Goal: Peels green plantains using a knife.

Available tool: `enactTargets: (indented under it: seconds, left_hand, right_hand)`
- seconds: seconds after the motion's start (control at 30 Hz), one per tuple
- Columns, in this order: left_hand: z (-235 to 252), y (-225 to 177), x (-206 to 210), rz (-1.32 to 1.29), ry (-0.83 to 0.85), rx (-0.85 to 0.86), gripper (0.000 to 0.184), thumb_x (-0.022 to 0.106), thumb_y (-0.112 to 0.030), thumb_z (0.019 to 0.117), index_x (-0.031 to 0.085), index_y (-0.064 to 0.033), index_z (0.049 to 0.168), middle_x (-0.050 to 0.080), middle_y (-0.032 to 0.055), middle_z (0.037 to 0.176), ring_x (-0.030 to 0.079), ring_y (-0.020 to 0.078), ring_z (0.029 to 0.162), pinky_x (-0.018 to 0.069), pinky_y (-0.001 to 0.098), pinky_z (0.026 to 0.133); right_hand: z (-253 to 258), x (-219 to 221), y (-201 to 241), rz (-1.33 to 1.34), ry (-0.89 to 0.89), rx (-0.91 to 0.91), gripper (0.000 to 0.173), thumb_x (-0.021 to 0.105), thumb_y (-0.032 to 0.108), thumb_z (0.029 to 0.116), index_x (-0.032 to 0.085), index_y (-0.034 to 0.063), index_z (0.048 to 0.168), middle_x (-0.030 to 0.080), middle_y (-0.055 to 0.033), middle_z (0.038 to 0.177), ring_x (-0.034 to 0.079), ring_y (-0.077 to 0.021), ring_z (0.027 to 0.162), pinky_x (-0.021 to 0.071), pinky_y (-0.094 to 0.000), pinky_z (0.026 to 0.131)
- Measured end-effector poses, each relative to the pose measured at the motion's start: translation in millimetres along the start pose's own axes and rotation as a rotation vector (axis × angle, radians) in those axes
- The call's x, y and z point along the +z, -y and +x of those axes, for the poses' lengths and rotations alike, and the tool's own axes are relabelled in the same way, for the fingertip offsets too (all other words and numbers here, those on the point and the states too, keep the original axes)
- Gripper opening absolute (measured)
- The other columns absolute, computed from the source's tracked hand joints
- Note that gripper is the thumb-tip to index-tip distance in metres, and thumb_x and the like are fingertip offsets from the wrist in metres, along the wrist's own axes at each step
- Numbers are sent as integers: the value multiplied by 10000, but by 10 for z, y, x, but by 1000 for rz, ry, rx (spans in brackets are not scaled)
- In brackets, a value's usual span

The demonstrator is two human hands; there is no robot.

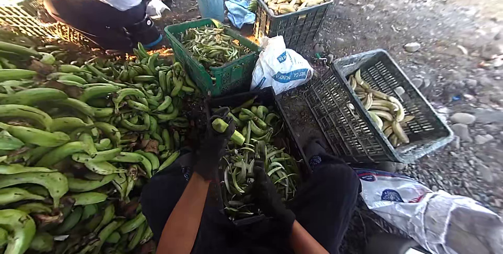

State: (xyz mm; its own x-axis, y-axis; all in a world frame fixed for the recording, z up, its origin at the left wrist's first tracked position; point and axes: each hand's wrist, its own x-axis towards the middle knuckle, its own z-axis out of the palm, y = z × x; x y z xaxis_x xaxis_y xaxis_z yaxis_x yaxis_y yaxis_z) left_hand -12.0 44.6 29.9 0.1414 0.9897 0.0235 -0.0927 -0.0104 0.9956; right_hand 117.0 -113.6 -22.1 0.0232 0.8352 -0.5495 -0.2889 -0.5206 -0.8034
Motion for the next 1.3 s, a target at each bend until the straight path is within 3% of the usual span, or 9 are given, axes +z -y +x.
enactTargets:
  seconds: [0.17,0.33,0.47,0.53,0.67,0.8,0.93,1.03,1.3]
  left_hand:
    - [-127,-125,-15,127,69,-61,494,686,14,899,539,-40,1368,661,39,1157,637,53,1000,550,238,866]
    - [-197,-7,-22,98,153,-111,568,726,-8,887,525,-78,1413,644,47,1277,636,93,1117,553,279,947]
    - [-139,165,-63,31,269,15,547,715,-71,881,546,-79,1402,630,69,1335,600,168,1218,531,349,1021]
    - [-161,77,-30,70,185,-108,572,738,-90,891,522,-95,1420,643,64,1287,622,131,1156,547,313,969]
    - [-222,-34,9,97,177,-151,526,703,-41,917,537,-133,1408,678,1,1113,639,48,905,551,229,783]
    - [-130,129,-38,-108,354,18,565,589,-200,996,406,-173,1530,654,45,1235,666,178,1071,575,362,939]
    - [-114,234,-30,-96,298,24,663,440,-632,993,475,-152,1449,686,-14,1030,670,101,892,590,305,815]
    - [-126,227,-21,-152,241,-63,613,254,-541,1063,517,-93,1388,690,24,898,669,123,772,592,298,721]
    - [-110,174,-15,-70,153,-82,642,127,-513,1083,550,-142,1392,673,34,882,637,111,704,572,287,633]
  right_hand:
    - [-103,-240,504,-42,54,-117,627,221,462,1116,525,-53,1303,679,-82,725,697,-198,605,620,-372,565]
    - [-55,-192,808,97,20,-387,533,195,366,1115,482,-43,1299,687,-67,685,691,-180,566,627,-354,560]
    - [-94,-357,213,-661,305,-143,535,334,408,1100,374,124,1551,678,-164,856,661,-288,641,577,-507,623]
    - [-195,-402,3,-507,203,99,665,261,616,1069,612,87,1266,666,-106,755,638,-219,572,571,-420,559]
    - [-289,-436,22,-196,-30,129,747,209,649,1060,549,35,1317,645,-99,707,639,-221,529,584,-391,508]
    - [-191,-492,111,-140,1,-330,612,523,465,1023,482,27,1449,668,-42,1204,653,-68,969,565,-282,852]
    - [86,-515,342,-615,-46,-555,720,547,575,972,468,144,1543,565,-174,1445,525,-278,1334,411,-500,1125]
    - [142,-377,593,-1038,-112,-402,784,524,776,870,428,406,1556,567,-247,1373,509,-448,1273,438,-641,985]
    - [234,-175,635,-1008,-238,-452,573,463,604,939,669,285,1368,625,-261,1287,536,-485,1229,433,-676,937]
